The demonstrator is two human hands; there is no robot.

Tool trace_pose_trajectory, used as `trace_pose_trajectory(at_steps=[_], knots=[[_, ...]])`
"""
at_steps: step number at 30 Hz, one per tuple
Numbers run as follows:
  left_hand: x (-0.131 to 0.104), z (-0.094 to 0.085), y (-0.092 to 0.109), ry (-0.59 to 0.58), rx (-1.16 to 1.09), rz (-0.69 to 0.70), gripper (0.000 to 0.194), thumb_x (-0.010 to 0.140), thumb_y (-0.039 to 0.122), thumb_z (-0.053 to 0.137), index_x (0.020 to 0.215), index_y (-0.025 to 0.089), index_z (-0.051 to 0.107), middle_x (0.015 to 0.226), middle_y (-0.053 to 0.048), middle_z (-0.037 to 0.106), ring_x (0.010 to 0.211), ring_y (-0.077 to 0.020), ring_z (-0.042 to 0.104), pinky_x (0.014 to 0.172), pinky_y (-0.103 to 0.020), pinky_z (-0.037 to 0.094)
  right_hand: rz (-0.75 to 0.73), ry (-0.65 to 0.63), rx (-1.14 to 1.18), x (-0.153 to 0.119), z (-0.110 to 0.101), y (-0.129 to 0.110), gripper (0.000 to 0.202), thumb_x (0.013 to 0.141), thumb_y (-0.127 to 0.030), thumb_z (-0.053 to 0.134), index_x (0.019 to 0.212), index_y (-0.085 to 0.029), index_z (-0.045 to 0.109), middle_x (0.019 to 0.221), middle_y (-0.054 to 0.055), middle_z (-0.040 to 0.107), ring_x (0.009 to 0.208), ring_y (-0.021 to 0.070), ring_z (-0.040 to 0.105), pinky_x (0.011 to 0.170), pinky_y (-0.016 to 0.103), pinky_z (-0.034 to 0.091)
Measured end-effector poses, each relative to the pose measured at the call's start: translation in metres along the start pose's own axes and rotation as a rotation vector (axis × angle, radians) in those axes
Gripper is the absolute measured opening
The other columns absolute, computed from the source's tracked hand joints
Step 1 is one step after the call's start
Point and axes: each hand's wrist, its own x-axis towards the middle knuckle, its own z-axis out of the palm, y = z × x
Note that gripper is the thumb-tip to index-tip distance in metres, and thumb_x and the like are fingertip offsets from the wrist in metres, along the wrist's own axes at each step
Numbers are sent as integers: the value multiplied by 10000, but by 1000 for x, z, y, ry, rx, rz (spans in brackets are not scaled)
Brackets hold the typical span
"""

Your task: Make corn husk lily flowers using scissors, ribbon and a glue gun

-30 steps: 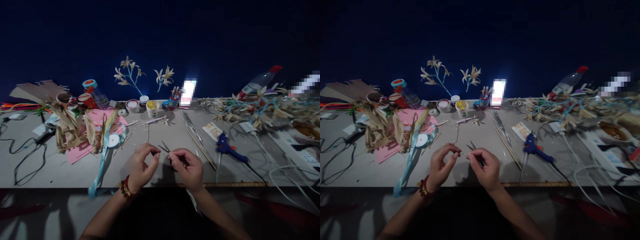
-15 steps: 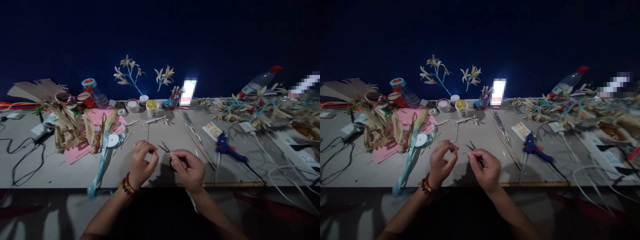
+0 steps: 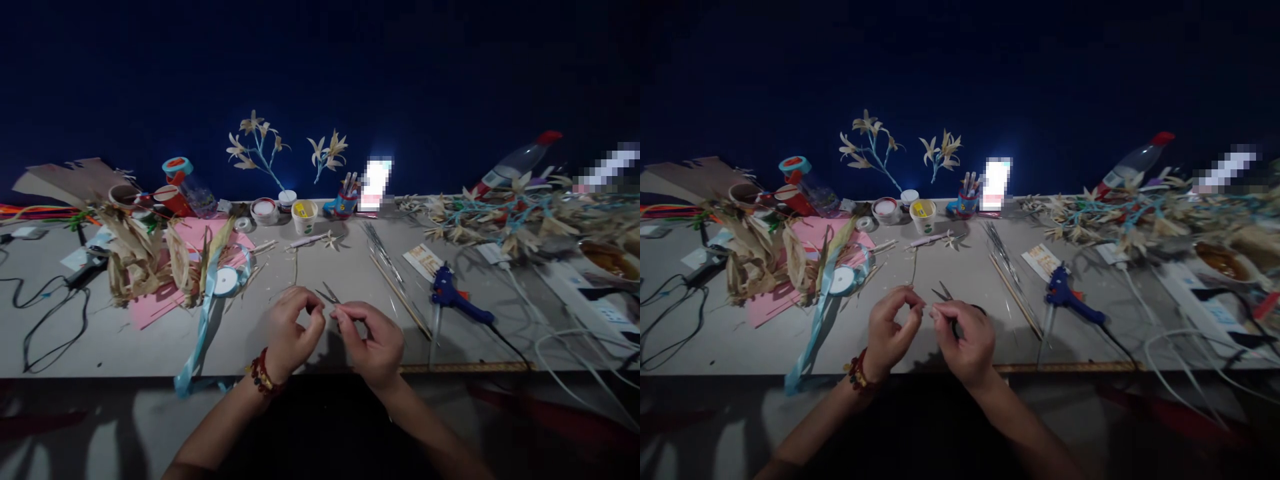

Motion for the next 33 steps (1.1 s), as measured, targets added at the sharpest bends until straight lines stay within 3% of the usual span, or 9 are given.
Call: trace_pose_trajectory(at_steps=[3,6,10,15,17,20,23,27,33], knots=[[-1,-5,1,3,-37,-40,110,871,162,524,808,196,607,743,-25,628,745,-182,602,749,-330,473,77,28,49,-1,0,2,106,878,-141,615,908,-213,688,801,28,732,698,170,706,659,286,571],[0,-5,7,-68,-66,17,78,865,195,576,923,198,628,816,-37,656,799,-192,615,795,-347,473,100,11,82,0,2,2,96,880,-150,624,906,-212,691,795,24,726,679,160,694,619,265,564],[2,3,10,-46,-68,69,75,848,137,588,816,203,606,738,-6,635,749,-170,599,849,-353,466,70,25,84,0,4,0,100,875,-139,633,898,-216,693,813,22,729,698,153,682,644,264,567],[0,1,2,30,-121,-31,126,878,148,537,778,201,590,719,-7,595,729,-168,584,768,-326,473,97,52,72,1,-1,0,94,882,-159,626,910,-210,700,787,27,730,696,163,692,668,284,575],[0,-2,2,7,-126,-40,94,891,178,535,836,199,608,770,-26,620,767,-181,600,747,-324,475,134,45,87,2,-2,0,84,885,-178,628,907,-207,703,781,28,728,668,159,690,634,271,573],[2,-3,7,-61,-93,33,50,880,195,572,887,202,621,820,-40,667,809,-191,621,843,-363,482,142,17,107,3,-1,-1,76,884,-191,631,892,-204,705,791,27,730,652,152,688,618,259,571],[4,-2,11,-47,-31,98,92,875,147,557,834,210,609,767,-20,673,788,-179,622,955,-410,459,123,-28,84,6,0,-3,85,886,-191,625,916,-203,703,818,35,737,678,155,692,642,262,574],[6,-3,12,-35,86,165,103,855,128,550,837,216,598,751,-11,665,754,-174,615,963,-429,462,93,-150,29,14,-5,-6,137,876,-199,615,995,-200,682,867,46,745,708,159,698,659,265,576],[6,-7,15,-76,193,214,112,809,100,577,812,213,583,718,5,643,731,-163,607,956,-419,457,3,-200,-76,23,-8,-10,92,849,-143,596,862,-207,661,771,10,727,655,144,675,644,259,535]])
